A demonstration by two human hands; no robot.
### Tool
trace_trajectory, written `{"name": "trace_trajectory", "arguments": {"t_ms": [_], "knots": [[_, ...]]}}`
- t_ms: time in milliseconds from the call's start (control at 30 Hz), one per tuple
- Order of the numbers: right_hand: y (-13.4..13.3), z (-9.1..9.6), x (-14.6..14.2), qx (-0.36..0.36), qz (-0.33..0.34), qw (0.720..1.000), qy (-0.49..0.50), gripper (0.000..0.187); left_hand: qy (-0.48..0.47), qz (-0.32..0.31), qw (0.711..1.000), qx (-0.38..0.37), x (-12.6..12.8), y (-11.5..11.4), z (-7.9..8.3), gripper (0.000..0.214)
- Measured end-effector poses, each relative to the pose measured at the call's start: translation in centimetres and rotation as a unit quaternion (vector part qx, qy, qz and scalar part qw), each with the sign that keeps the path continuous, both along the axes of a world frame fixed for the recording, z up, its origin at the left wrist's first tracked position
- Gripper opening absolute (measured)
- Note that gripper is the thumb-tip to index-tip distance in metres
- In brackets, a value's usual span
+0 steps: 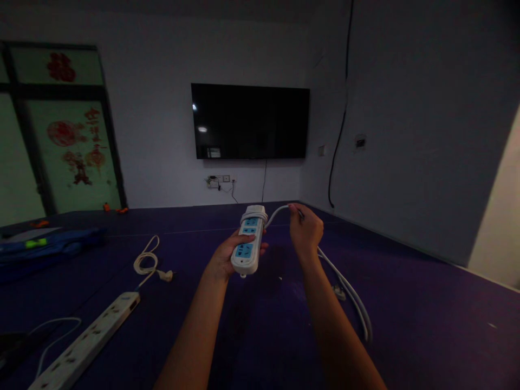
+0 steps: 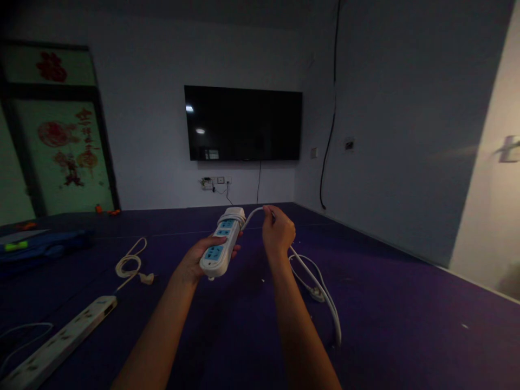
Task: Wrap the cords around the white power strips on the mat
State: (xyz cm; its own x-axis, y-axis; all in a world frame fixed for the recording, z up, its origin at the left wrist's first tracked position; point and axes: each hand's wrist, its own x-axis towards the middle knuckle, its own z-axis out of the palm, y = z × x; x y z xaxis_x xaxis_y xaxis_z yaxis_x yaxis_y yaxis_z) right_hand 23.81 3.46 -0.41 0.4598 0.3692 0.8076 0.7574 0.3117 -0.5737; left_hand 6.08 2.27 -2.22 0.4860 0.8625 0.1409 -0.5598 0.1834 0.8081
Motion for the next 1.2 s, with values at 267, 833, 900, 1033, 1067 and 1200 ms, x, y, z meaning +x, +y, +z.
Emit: {"name": "trace_trajectory", "arguments": {"t_ms": [267, 833, 900, 1033, 1067, 1200], "knots": [[1.5, -1.1, 1.1, -0.108, 0.025, 0.993, -0.042, 0.032, -0.163, -0.001, 0.986, 0.035, -1.5, -1.1, 1.3, 0.057], [1.9, -1.7, -4.4, -0.127, 0.283, 0.911, -0.272, 0.028, -0.213, -0.077, 0.972, 0.064, -0.9, -1.4, 0.9, 0.065], [2.0, -1.7, -4.5, -0.117, 0.295, 0.909, -0.27, 0.023, -0.24, -0.085, 0.965, 0.062, -0.9, -1.2, 0.6, 0.063], [1.8, -1.5, -4.1, -0.121, 0.324, 0.907, -0.239, 0.022, -0.307, -0.096, 0.946, 0.03, -0.9, -0.8, 0.4, 0.054], [1.7, -1.4, -3.9, -0.121, 0.322, 0.911, -0.228, 0.022, -0.329, -0.103, 0.938, 0.011, -0.9, -0.7, 0.4, 0.053], [1.1, -0.9, -2.9, -0.081, 0.294, 0.933, -0.19, 0.02, -0.365, -0.13, 0.92, -0.052, -1.0, -0.5, 0.5, 0.068]]}}
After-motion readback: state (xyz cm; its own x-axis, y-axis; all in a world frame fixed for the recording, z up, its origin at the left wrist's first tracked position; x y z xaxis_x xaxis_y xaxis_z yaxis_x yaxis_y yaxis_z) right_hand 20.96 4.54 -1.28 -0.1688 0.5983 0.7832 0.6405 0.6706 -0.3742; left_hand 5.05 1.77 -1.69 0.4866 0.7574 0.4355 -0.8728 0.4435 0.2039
